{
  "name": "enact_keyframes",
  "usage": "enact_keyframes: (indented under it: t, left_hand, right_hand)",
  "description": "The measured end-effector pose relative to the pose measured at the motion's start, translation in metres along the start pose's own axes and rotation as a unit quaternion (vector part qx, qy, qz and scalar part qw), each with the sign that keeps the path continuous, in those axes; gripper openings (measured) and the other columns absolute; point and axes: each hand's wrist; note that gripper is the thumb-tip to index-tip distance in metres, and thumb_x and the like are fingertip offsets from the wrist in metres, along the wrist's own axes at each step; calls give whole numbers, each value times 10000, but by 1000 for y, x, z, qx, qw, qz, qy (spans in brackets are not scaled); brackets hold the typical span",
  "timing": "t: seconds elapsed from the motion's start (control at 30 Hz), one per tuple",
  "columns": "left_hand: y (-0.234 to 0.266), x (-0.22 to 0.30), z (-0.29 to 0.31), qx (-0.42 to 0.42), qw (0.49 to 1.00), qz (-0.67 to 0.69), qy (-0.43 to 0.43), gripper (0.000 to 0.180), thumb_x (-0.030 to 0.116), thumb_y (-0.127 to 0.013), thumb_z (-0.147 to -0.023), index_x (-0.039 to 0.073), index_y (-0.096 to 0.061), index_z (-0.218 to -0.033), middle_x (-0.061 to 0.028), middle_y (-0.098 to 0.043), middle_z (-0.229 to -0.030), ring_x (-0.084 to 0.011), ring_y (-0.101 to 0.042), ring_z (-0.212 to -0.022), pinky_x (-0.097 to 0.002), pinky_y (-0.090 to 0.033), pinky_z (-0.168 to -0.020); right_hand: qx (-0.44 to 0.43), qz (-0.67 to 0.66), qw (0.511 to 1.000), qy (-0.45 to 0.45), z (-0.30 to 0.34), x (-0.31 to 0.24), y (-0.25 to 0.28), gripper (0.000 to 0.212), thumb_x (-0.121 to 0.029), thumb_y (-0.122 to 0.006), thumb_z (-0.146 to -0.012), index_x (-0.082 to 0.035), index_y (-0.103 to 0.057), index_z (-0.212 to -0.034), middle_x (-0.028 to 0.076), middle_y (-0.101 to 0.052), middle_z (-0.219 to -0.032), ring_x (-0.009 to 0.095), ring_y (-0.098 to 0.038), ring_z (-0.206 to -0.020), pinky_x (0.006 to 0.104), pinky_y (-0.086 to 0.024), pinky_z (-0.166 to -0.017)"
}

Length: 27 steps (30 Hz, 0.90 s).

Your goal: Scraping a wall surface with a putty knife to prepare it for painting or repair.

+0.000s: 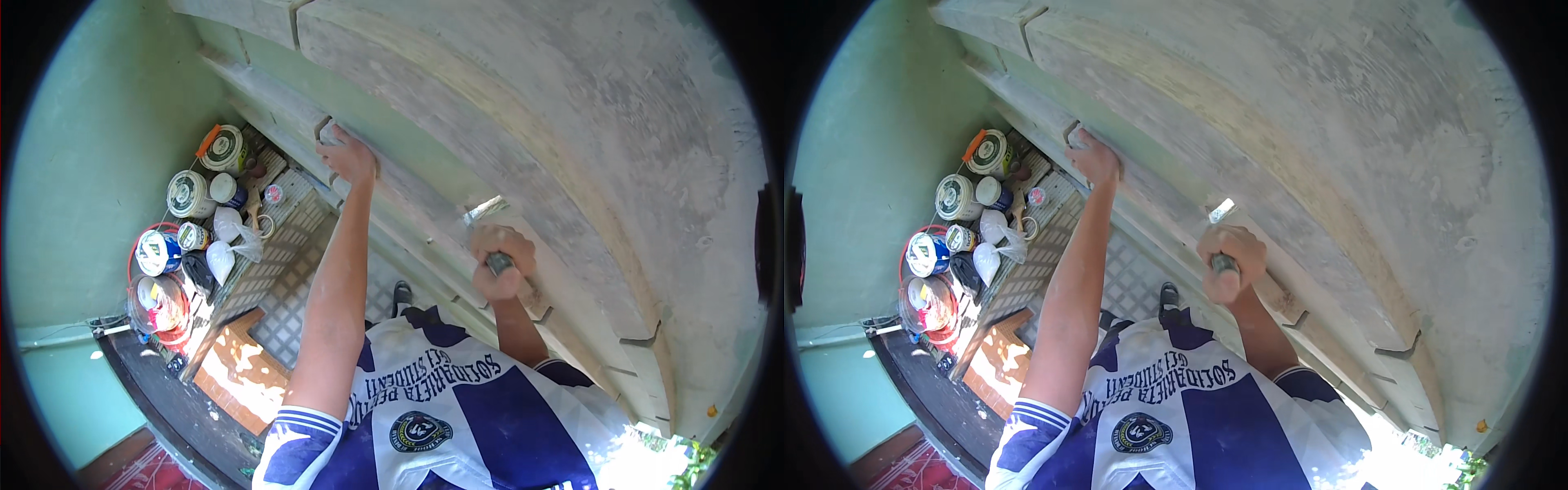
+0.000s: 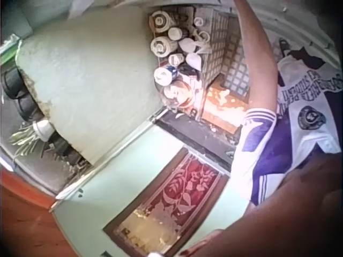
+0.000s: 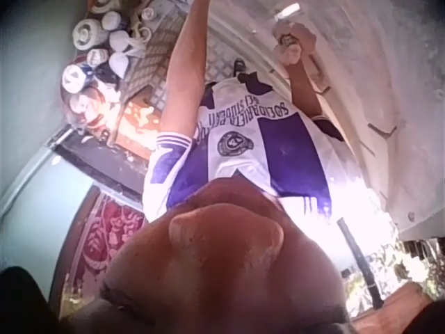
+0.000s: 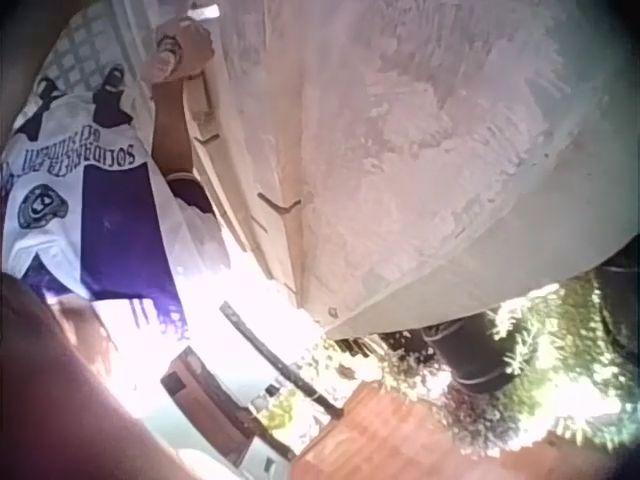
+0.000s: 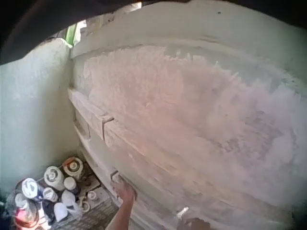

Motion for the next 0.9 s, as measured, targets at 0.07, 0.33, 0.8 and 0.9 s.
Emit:
enact_keyframes:
  t: [0.07,0.33,0.8,0.9]
  left_hand:
    - [2,-2,1,0,1000,-1,6,703,553,-365,-957,5,-262,-1384,-282,-417,-1296,-446,-477,-1151,-536,-414,-907]
    - [0,-4,-2,11,1000,-9,2,714,563,-359,-955,5,-260,-1389,-280,-417,-1298,-442,-468,-1168,-532,-408,-919]
    - [4,0,3,-1,1000,0,10,706,554,-366,-957,9,-256,-1393,-291,-403,-1307,-449,-467,-1166,-536,-398,-928]
    - [1,1,2,2,1000,-12,16,703,557,-367,-956,15,-260,-1391,-290,-411,-1301,-453,-464,-1166,-539,-401,-920]
  right_hand:
    - [4,-5,999,32,3,-13,-3,664,-557,-411,-933,5,-433,-581,44,-407,-474,157,-406,-364,280,-292,-356]
    - [-4,-2,998,66,-2,-5,-13,651,-536,-398,-946,1,-437,-580,49,-406,-465,161,-406,-360,284,-313,-358]
    - [-11,-1,998,65,7,-6,-10,634,-539,-384,-960,-28,-415,-584,37,-418,-490,172,-446,-381,278,-345,-370]
    - [-8,16,1000,23,4,-2,-11,635,-530,-395,-950,-14,-410,-581,34,-399,-472,148,-414,-370,275,-311,-351]
Point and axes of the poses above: each hand's wrist, its own z-axis away from the middle knuckle, its own y-axis out of the back of the hand, x = y × z
